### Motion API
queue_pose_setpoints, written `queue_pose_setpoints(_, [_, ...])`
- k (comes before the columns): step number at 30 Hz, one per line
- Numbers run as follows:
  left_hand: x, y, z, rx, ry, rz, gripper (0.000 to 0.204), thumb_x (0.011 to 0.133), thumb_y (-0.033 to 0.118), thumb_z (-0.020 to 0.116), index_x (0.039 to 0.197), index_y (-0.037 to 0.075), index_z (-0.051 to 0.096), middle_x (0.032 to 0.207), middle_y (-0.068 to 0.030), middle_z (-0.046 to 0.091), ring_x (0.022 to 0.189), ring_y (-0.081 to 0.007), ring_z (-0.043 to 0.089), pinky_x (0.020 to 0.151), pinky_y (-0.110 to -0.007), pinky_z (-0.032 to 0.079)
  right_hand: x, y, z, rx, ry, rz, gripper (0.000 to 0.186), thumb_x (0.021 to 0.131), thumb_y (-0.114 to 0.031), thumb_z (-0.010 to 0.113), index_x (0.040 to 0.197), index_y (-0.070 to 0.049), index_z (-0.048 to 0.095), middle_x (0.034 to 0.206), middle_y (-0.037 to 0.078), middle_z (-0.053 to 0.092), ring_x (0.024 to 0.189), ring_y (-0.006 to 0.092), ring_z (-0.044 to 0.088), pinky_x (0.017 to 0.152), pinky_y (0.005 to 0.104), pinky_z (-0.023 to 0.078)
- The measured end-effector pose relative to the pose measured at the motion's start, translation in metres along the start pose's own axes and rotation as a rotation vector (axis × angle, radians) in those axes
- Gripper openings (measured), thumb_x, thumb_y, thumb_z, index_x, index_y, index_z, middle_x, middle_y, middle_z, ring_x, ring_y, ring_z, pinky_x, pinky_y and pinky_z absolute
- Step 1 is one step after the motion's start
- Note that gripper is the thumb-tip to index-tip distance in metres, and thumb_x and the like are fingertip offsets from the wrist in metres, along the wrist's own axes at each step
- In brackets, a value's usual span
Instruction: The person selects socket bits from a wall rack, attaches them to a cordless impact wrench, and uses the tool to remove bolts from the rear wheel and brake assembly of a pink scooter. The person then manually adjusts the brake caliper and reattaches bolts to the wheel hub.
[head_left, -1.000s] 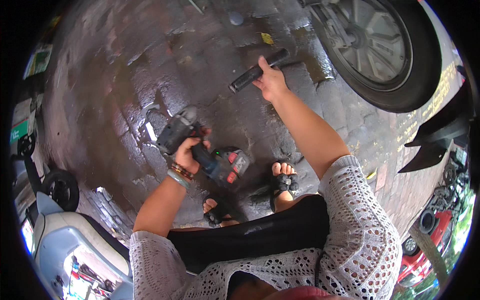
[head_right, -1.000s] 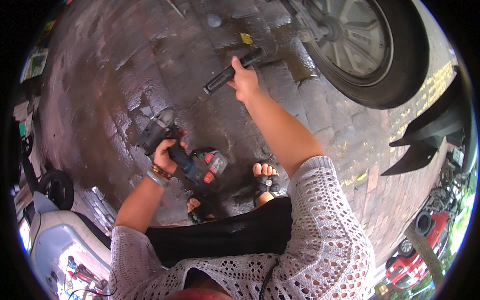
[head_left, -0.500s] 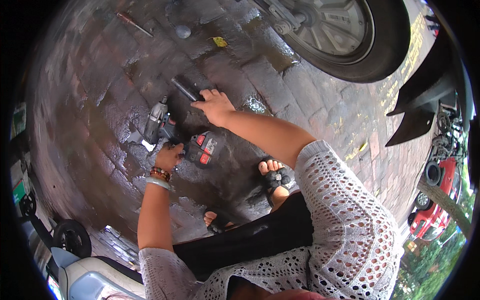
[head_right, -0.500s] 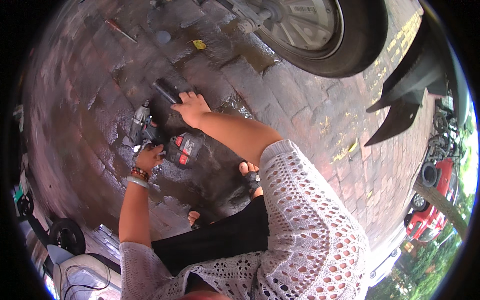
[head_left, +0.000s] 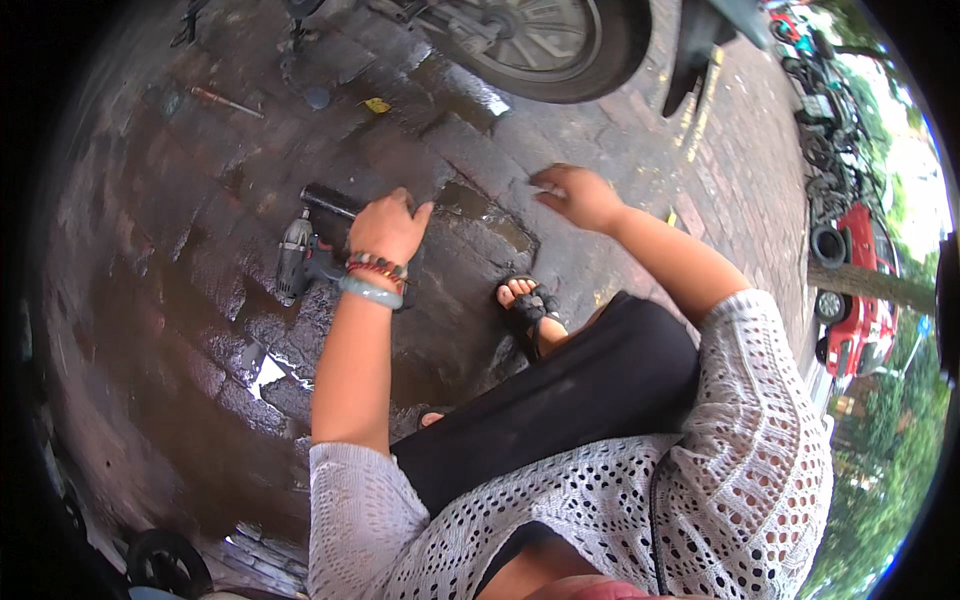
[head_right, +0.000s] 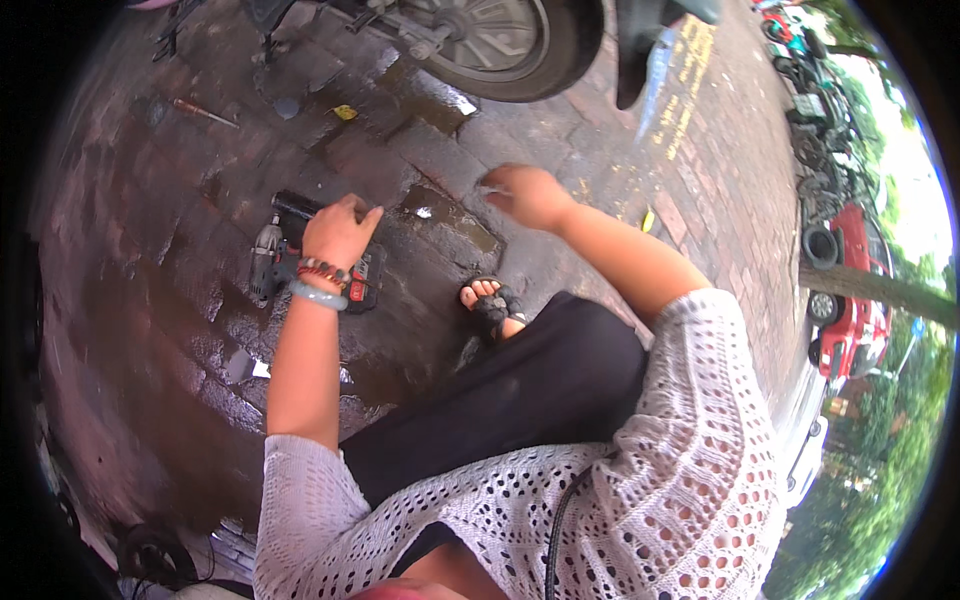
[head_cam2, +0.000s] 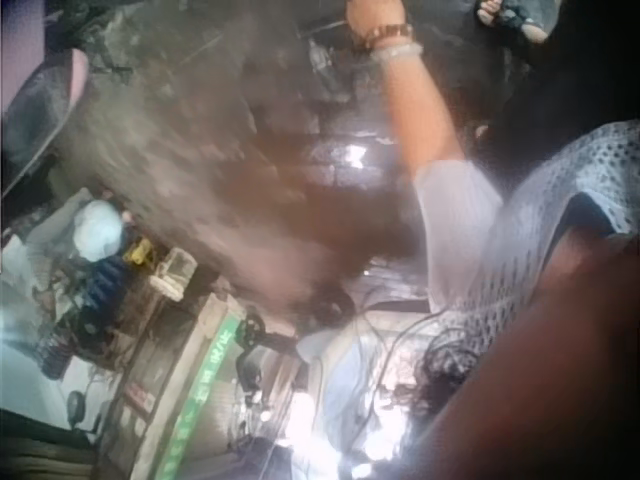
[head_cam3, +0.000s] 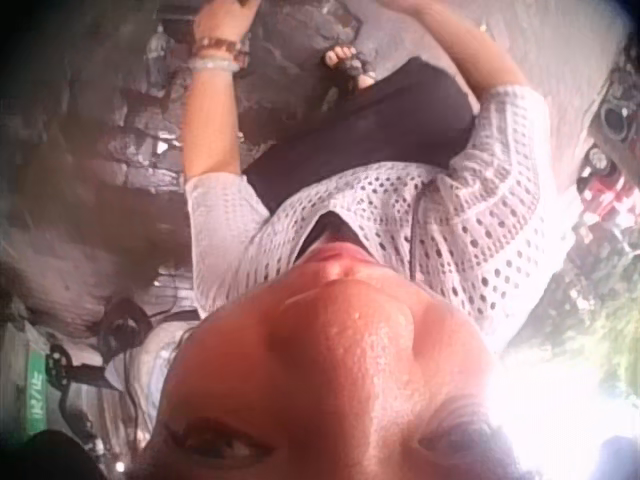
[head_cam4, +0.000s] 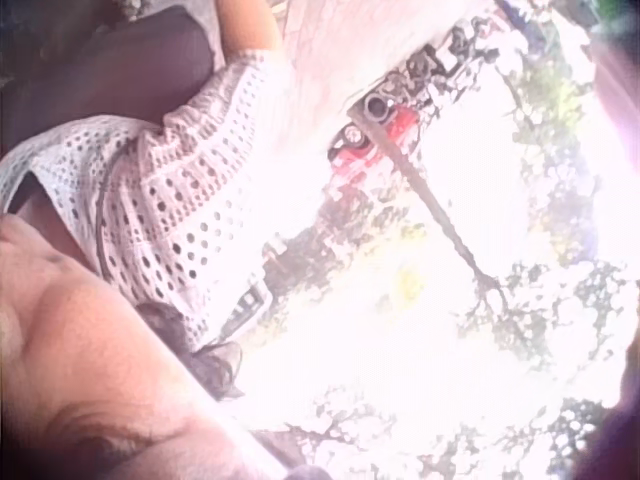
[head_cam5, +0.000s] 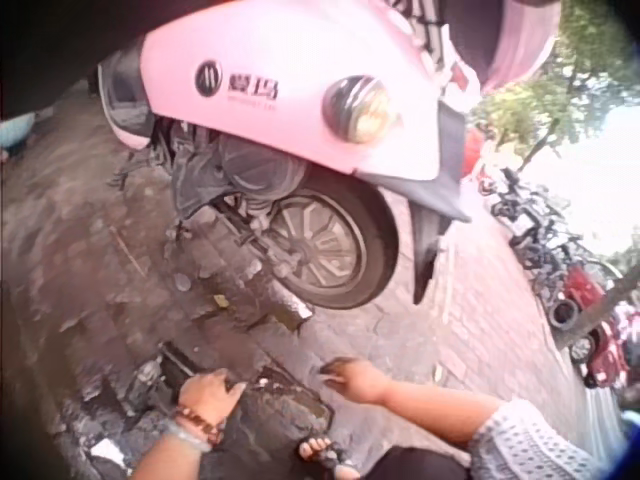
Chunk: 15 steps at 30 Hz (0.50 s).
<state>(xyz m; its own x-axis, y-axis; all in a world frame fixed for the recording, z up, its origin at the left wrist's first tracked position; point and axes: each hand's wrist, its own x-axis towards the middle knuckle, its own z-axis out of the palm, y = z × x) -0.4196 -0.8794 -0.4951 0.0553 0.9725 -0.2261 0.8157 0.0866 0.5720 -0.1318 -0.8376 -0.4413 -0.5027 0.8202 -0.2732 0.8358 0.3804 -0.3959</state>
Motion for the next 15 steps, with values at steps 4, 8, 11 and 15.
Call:
queue_pose_setpoints(4, [-0.018, 0.042, 0.001, 0.031, -0.06, 0.11, 0.039, 0.08, 0.043, 0.057, 0.087, 0.006, 0.064, 0.082, -0.0173, 0.065, 0.082, -0.0354, 0.061, 0.071, -0.045, 0.048, -0.1, 0.02, -0.067, -0.128, 0.056, 0.361, 0.025, 0.081, -0.017, 0.061, 0.103, -0.006, 0.062, 0.096, 0.016, 0.063, 0.085, 0.031, 0.063, 0.073, 0.0372, 0.049])
queue_pose_setpoints(8, [-0.031, 0.067, 0.007, 0.031, -0.023, 0.161, 0.037, 0.08, 0.043, 0.059, 0.087, 0.006, 0.064, 0.082, -0.0166, 0.065, 0.081, -0.0341, 0.062, 0.07, -0.043, 0.049, -0.161, 0.101, -0.095, -0.148, 0.234, 0.595, 0.023, 0.081, -0.018, 0.062, 0.1, -0.005, 0.064, 0.085, 0.013, 0.067, 0.078, 0.0236, 0.065, 0.072, 0.0324, 0.049])
queue_pose_setpoints(11, [-0.032, 0.068, 0.001, 0.063, 0.009, 0.131, 0.037, 0.08, 0.042, 0.059, 0.088, 0.007, 0.063, 0.083, -0.0152, 0.065, 0.081, -0.0332, 0.062, 0.069, -0.042, 0.049, -0.154, 0.163, -0.092, 0.057, 0.388, 0.65, 0.023, 0.082, -0.021, 0.062, 0.098, -0.005, 0.066, 0.086, 0.01, 0.068, 0.077, 0.0178, 0.065, 0.073, 0.0297, 0.048])
queue_pose_setpoints(15, [-0.018, 0.076, -0.007, -0.053, 0.214, 0.103, 0.043, 0.079, 0.041, 0.062, 0.1, 0.003, 0.061, 0.092, -0.0164, 0.063, 0.083, -0.0303, 0.062, 0.071, -0.04, 0.05, -0.102, 0.224, -0.089, 0.202, 0.399, 0.652, 0.023, 0.082, -0.021, 0.061, 0.098, -0.005, 0.066, 0.085, 0.01, 0.068, 0.077, 0.0166, 0.064, 0.072, 0.0295, 0.048])
